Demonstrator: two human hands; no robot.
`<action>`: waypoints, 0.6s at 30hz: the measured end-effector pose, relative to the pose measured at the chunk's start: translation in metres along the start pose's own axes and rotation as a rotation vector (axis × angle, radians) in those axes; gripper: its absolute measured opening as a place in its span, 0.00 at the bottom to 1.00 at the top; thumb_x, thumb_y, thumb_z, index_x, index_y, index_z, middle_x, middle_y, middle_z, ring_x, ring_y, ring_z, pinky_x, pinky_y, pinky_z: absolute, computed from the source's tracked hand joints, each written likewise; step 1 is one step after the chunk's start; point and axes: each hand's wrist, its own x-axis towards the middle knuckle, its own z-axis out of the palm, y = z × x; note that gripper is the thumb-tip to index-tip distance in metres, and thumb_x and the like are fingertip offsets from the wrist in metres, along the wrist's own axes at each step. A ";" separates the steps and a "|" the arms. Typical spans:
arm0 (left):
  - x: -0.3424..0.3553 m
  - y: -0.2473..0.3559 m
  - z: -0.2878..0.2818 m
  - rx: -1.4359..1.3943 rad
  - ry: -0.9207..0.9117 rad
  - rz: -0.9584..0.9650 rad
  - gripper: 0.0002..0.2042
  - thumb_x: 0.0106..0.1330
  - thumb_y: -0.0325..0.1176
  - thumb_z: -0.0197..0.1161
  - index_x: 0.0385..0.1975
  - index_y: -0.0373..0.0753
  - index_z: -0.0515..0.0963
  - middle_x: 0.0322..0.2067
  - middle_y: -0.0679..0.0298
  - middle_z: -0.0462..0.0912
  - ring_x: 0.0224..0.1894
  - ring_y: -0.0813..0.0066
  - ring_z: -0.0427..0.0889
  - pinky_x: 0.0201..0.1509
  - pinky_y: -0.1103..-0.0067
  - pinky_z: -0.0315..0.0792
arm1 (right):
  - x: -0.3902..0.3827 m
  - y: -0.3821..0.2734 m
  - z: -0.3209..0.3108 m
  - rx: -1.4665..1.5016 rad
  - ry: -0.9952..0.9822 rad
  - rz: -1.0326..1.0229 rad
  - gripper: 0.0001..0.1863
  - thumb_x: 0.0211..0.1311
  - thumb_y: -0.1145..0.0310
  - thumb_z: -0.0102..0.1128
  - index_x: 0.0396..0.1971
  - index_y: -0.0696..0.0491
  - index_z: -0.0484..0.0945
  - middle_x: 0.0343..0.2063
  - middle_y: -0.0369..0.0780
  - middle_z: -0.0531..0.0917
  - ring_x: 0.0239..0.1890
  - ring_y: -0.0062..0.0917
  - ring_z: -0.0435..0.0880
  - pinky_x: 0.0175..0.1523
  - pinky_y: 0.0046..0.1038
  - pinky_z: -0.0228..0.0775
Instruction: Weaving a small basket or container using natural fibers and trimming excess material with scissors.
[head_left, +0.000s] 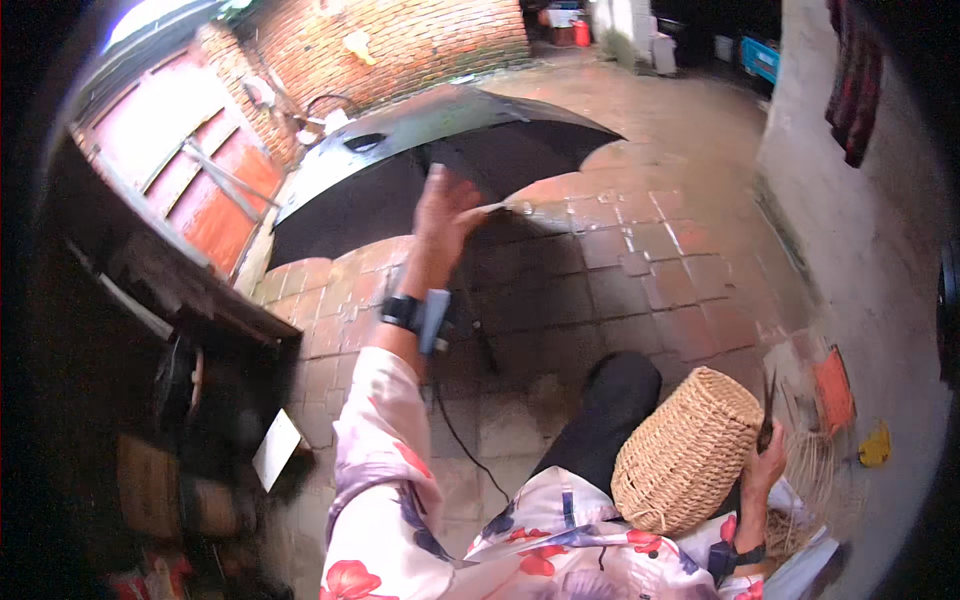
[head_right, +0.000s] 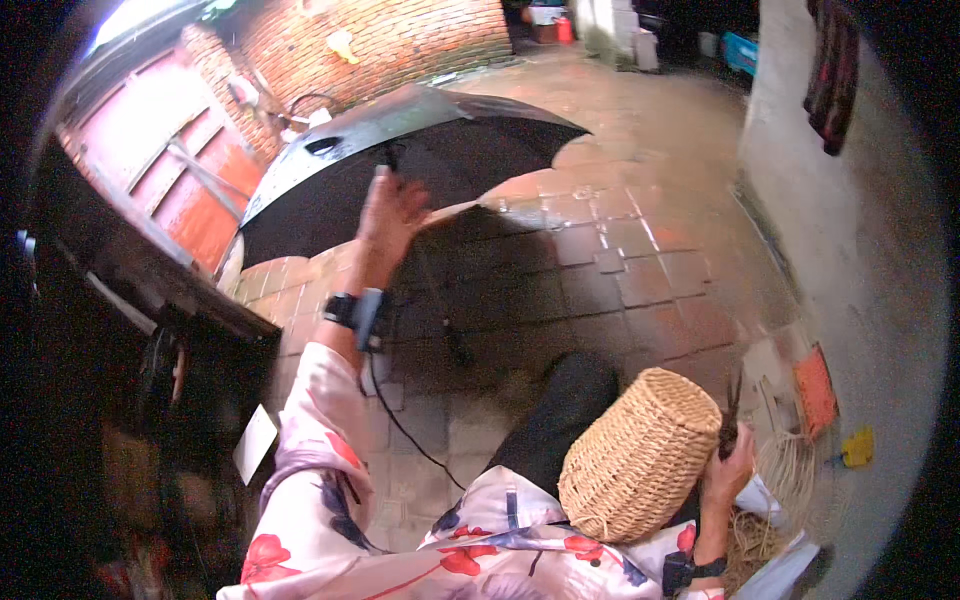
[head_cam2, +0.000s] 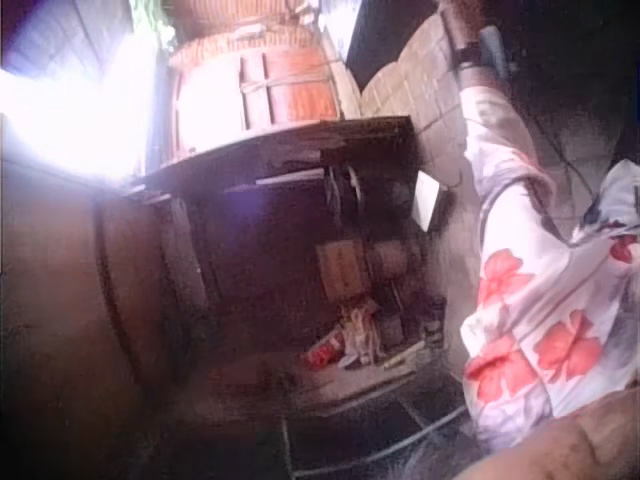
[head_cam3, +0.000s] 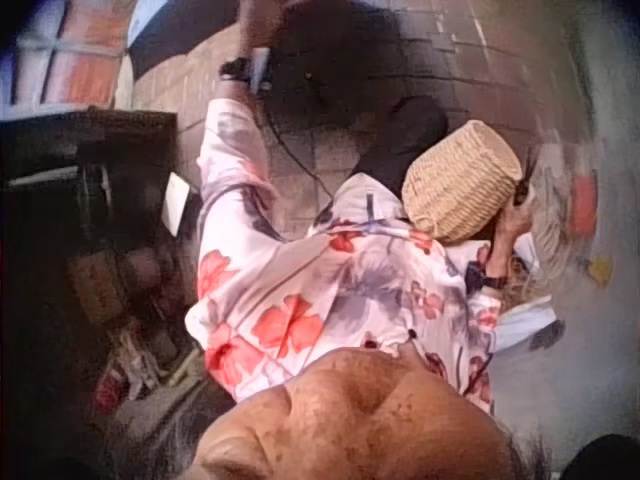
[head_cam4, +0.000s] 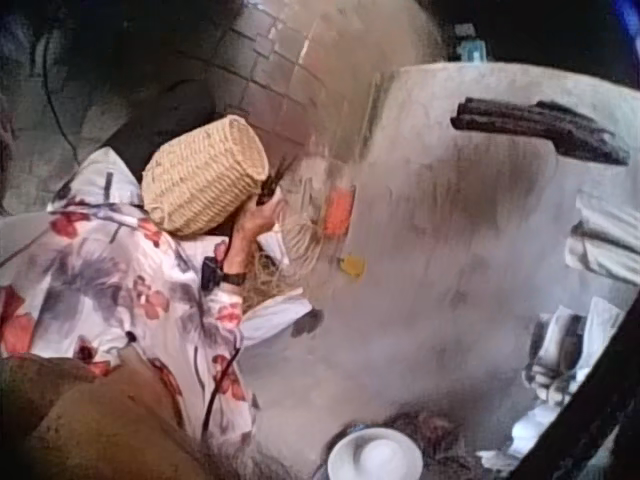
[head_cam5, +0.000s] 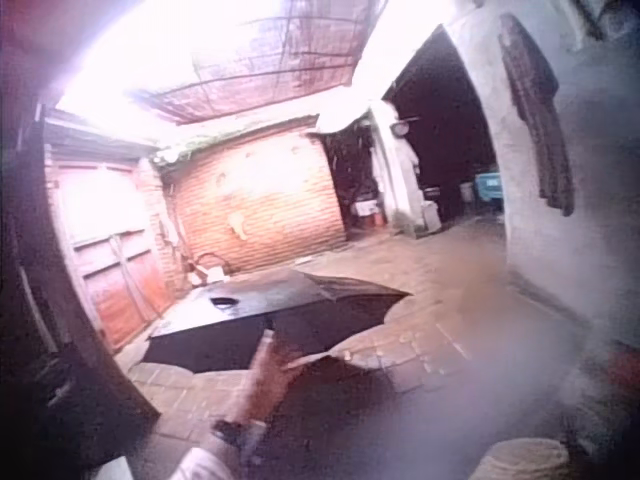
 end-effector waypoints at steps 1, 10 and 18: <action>0.010 0.006 -0.008 0.006 -0.020 0.073 0.33 0.58 0.62 0.58 0.54 0.44 0.64 0.53 0.51 0.67 0.55 0.56 0.66 0.60 0.57 0.60 | -0.001 -0.003 -0.002 0.081 -0.015 0.073 0.24 0.55 0.68 0.63 0.52 0.56 0.69 0.44 0.48 0.76 0.45 0.42 0.76 0.48 0.34 0.68; 0.117 0.051 -0.030 0.027 -0.264 0.095 0.24 0.69 0.48 0.49 0.52 0.32 0.67 0.49 0.51 0.75 0.53 0.60 0.73 0.61 0.64 0.65 | -0.005 -0.041 -0.024 -0.075 0.060 0.001 0.22 0.47 0.73 0.66 0.46 0.55 0.72 0.35 0.45 0.77 0.36 0.40 0.78 0.40 0.37 0.70; 0.179 0.049 -0.103 0.620 -0.216 0.334 0.18 0.74 0.34 0.41 0.53 0.25 0.66 0.52 0.49 0.74 0.54 0.65 0.75 0.62 0.72 0.68 | -0.010 -0.071 -0.031 0.207 -0.021 -0.058 0.23 0.43 0.73 0.67 0.44 0.51 0.74 0.28 0.42 0.75 0.29 0.36 0.78 0.32 0.34 0.71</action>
